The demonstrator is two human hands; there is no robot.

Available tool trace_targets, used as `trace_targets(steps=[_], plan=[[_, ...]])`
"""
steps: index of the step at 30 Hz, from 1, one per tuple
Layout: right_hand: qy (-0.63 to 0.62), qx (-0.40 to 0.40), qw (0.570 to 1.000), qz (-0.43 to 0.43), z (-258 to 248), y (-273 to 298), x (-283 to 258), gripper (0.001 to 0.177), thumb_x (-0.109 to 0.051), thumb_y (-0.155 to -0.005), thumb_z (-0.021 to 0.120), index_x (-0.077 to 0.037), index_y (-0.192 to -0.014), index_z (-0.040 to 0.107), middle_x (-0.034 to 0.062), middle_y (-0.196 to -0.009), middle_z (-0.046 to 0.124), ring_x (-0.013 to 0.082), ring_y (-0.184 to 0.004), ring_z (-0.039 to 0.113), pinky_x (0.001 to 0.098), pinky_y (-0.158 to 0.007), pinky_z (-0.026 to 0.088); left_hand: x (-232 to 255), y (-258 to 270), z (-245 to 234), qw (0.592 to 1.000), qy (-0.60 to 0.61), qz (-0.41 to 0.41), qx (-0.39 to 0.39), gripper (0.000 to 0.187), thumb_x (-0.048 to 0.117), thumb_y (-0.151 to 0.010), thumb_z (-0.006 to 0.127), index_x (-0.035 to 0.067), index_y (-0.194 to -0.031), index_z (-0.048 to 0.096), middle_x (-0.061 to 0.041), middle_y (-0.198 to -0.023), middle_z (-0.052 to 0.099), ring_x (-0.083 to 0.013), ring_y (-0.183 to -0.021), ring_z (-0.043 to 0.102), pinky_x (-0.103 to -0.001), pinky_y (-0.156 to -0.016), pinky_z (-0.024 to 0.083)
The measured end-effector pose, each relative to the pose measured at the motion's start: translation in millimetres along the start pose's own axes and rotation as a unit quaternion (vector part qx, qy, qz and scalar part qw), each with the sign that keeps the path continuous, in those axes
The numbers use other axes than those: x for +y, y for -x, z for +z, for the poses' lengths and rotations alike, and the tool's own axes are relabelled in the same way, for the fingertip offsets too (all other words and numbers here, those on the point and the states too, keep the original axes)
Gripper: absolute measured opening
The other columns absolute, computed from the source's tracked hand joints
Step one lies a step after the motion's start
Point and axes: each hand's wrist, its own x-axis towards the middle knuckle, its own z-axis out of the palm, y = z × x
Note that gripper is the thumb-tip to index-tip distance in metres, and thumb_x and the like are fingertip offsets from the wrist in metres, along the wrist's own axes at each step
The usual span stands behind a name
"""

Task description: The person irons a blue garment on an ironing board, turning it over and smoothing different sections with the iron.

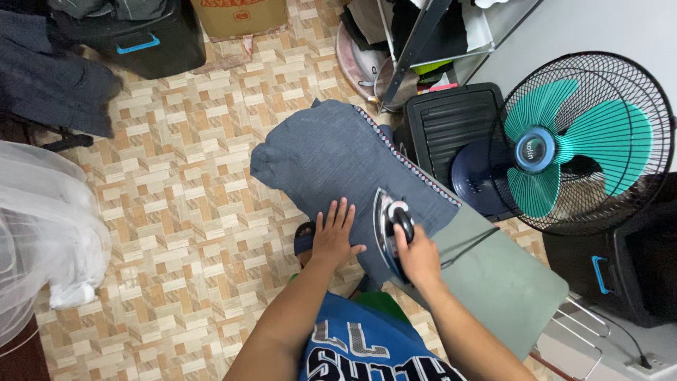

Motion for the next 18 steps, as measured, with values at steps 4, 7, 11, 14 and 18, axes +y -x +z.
trace_targets(steps=[4,7,11,14,18], plan=[[0.018,0.01,1.0,-0.005,-8,-20,-7,0.051,-0.054,-0.098,0.056,-0.004,-0.108,0.065,0.0236,-0.082,0.074,0.0485,-0.087,0.07,0.0555,-0.08,0.054,4,-4,-1,1.0,-0.009,-0.001,0.021,0.111,0.067,-0.088,0.063,0.02,-0.165,-0.001,-0.005,-0.173,-0.009,-0.0257,-0.158,-0.01,-0.052,-0.127,0.003],[0.024,0.01,1.0,0.0,-9,-19,7,0.052,-0.055,-0.098,0.055,-0.005,-0.11,0.064,0.0254,-0.084,0.073,0.0493,-0.088,0.07,0.0555,-0.081,0.054,3,-3,1,0.999,-0.003,-0.001,0.036,0.112,0.067,-0.086,0.065,0.021,-0.165,0.0,-0.003,-0.173,-0.007,-0.0252,-0.158,-0.008,-0.052,-0.127,0.003],[0.04,0.066,0.997,-0.003,-16,-8,45,0.052,-0.054,-0.1,0.054,-0.004,-0.109,0.065,0.0288,-0.092,0.072,0.0506,-0.09,0.069,0.0558,-0.081,0.054,2,-3,3,0.999,0.006,-0.005,0.031,0.112,0.068,-0.085,0.065,0.022,-0.165,0.0,-0.003,-0.173,-0.007,-0.0248,-0.159,-0.007,-0.052,-0.128,0.004],[0.006,0.087,0.995,0.055,-26,-7,65,0.052,-0.054,-0.098,0.054,-0.004,-0.108,0.066,0.0292,-0.092,0.072,0.0507,-0.091,0.068,0.0554,-0.082,0.053,4,-3,4,0.999,0.011,-0.006,0.031,0.113,0.068,-0.084,0.066,0.023,-0.164,0.0,-0.002,-0.173,-0.008,-0.0252,-0.158,-0.007,-0.052,-0.127,0.003],[-0.007,0.09,0.994,0.068,-28,-23,67,0.053,-0.054,-0.098,0.055,-0.002,-0.102,0.066,0.0283,-0.092,0.072,0.0505,-0.094,0.068,0.0554,-0.084,0.052,5,1,-4,1.0,0.001,-0.007,0.031,0.113,0.066,-0.085,0.067,0.022,-0.165,0.0,-0.003,-0.173,-0.007,-0.0254,-0.159,-0.006,-0.053,-0.128,0.004]])
